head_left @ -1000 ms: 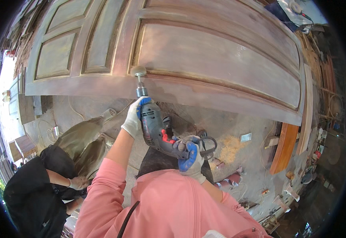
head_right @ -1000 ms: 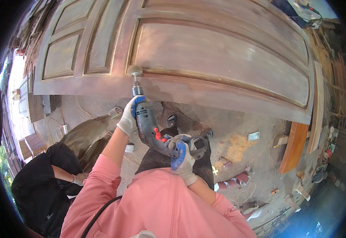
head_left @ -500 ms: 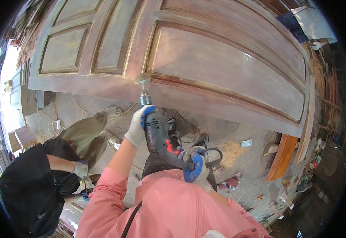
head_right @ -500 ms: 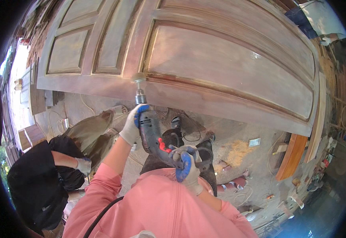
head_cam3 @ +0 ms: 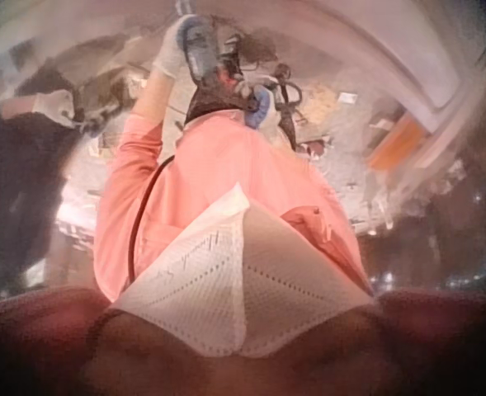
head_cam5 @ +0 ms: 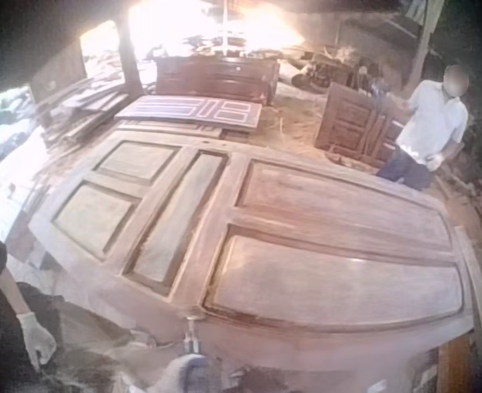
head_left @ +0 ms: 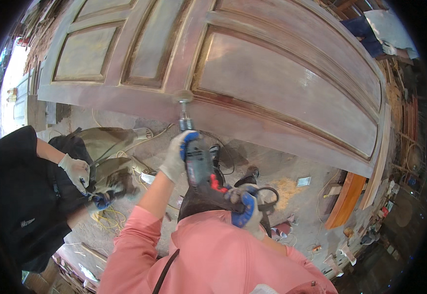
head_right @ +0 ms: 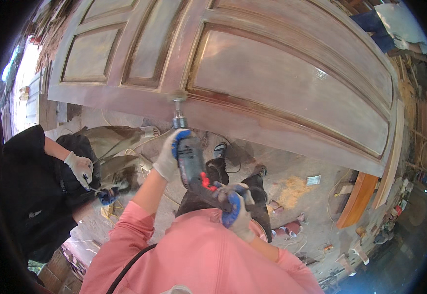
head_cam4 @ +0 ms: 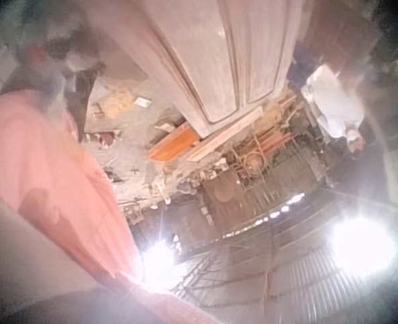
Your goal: The person applies a brown paste filler to the grooves of a large wooden door using a small tool, then smooths the surface with a cloth. Later, the person uses a power drill with a brush attachment to polish the door surface. Another person works nearby on a similar door.
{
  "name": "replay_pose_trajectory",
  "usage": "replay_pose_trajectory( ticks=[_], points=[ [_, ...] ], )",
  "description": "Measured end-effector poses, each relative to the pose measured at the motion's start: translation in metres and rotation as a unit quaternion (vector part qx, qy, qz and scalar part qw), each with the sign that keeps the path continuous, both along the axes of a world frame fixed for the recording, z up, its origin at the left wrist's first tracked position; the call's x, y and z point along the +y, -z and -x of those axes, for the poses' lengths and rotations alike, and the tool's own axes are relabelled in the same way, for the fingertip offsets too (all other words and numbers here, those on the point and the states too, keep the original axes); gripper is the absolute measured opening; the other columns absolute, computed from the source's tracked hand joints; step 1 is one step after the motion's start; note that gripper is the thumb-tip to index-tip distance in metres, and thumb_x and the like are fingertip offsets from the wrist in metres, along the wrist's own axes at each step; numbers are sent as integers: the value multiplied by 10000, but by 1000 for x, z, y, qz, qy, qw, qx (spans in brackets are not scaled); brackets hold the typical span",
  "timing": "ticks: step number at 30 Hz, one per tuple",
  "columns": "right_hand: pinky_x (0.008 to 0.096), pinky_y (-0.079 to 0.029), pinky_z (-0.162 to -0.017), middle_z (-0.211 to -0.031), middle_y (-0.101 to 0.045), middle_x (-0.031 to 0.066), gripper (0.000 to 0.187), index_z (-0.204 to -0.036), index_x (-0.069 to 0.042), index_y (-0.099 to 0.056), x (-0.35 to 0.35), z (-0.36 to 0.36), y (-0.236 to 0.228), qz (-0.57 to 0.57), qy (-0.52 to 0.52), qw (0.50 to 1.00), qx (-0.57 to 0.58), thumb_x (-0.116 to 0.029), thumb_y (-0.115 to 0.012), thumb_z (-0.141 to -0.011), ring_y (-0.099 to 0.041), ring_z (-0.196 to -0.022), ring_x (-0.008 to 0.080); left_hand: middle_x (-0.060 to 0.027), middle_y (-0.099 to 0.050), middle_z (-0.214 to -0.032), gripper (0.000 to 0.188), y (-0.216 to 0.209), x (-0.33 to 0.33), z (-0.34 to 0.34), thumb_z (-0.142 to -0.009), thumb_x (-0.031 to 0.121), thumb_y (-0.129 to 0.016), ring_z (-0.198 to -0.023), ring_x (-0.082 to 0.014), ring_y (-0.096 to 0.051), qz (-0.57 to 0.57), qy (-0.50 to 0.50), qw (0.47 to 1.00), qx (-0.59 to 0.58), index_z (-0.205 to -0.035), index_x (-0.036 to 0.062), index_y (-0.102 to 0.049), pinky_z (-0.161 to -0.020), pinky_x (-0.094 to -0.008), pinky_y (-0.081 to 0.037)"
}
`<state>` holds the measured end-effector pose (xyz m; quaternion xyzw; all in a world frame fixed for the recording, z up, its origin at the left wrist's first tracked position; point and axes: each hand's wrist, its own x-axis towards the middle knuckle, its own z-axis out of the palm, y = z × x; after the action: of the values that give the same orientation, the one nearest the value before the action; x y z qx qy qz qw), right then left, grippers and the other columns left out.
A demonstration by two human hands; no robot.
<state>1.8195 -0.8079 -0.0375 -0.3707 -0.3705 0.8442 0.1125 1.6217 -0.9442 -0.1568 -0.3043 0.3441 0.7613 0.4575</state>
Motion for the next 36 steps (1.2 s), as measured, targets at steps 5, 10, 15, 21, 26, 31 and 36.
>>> replay_pose_trajectory(
  ticks=[5, 10, 15, 21, 26, 31, 36],
  points=[
    [482, -425, -1036, -805, -562, 76, 145, -932, -69, -528, 8, -2, -15, -13, 36, 999, 15, -204, -572, -905, -579, -821, 268, -69, -694, -809, 189, 2, 34, -6, -911, 241, -642, -707, -201, -688, 26, 21, 995, 97, -959, 60, -666, -697, -339, -586],
    [467, -425, -1062, -872, -564, 79, 102, -1017, -22, -531, -2, 8, -8, -36, 2, 998, 46, -109, -482, -998, -596, -900, 231, -57, -696, -798, 176, -1, 30, 17, -911, 248, -654, -676, -187, -682, -13, 48, 997, 56, -932, 73, -669, -672, -325, -578],
    [470, -389, -1063, -796, -524, 64, 122, -996, -61, -537, 50, -9, -25, -49, 10, 998, 36, -174, -495, -978, -574, -818, 260, -64, -700, -828, 189, 17, 79, -24, -925, 273, -655, -723, -189, -687, -10, -2, 998, 55, -959, 89, -676, -676, -345, -571],
    [476, -449, -938, -773, -515, 60, 94, -986, -62, -533, 112, 44, -37, -64, -23, 992, 109, -137, -523, -931, -547, -769, 240, -27, -661, -781, 184, -3, 108, 0, -894, 263, -687, -698, -166, -653, -67, -109, 991, -24, -905, 82, -658, -663, -321, -547],
    [461, -481, -874, -740, -521, 56, 85, -953, -42, -543, 155, 105, -26, -115, -153, 976, 106, -116, -525, -913, -547, -725, 225, -36, -656, -778, 160, 2, 122, 27, -901, 247, -669, -689, -184, -658, -110, -240, 964, 12, -925, 91, -643, -656, -342, -554],
    [455, -487, -878, -728, -522, 57, 82, -937, -40, -547, 177, 111, -24, -120, -207, 967, 92, -115, -523, -914, -550, -681, 227, -51, -673, -794, 169, 13, 131, 11, -901, 261, -666, -683, -202, -663, -84, -279, 957, 8, -926, 95, -645, -669, -352, -564],
    [453, -495, -882, -687, -513, 52, 98, -918, -56, -541, 212, 141, -30, -117, -224, 965, 75, -152, -540, -896, -545, -663, 229, -65, -693, -808, 180, 14, 166, 11, -905, 308, -658, -715, -231, -681, -128, -320, 939, 15, -907, 128, -644, -704, -379, -577]
  ],
)
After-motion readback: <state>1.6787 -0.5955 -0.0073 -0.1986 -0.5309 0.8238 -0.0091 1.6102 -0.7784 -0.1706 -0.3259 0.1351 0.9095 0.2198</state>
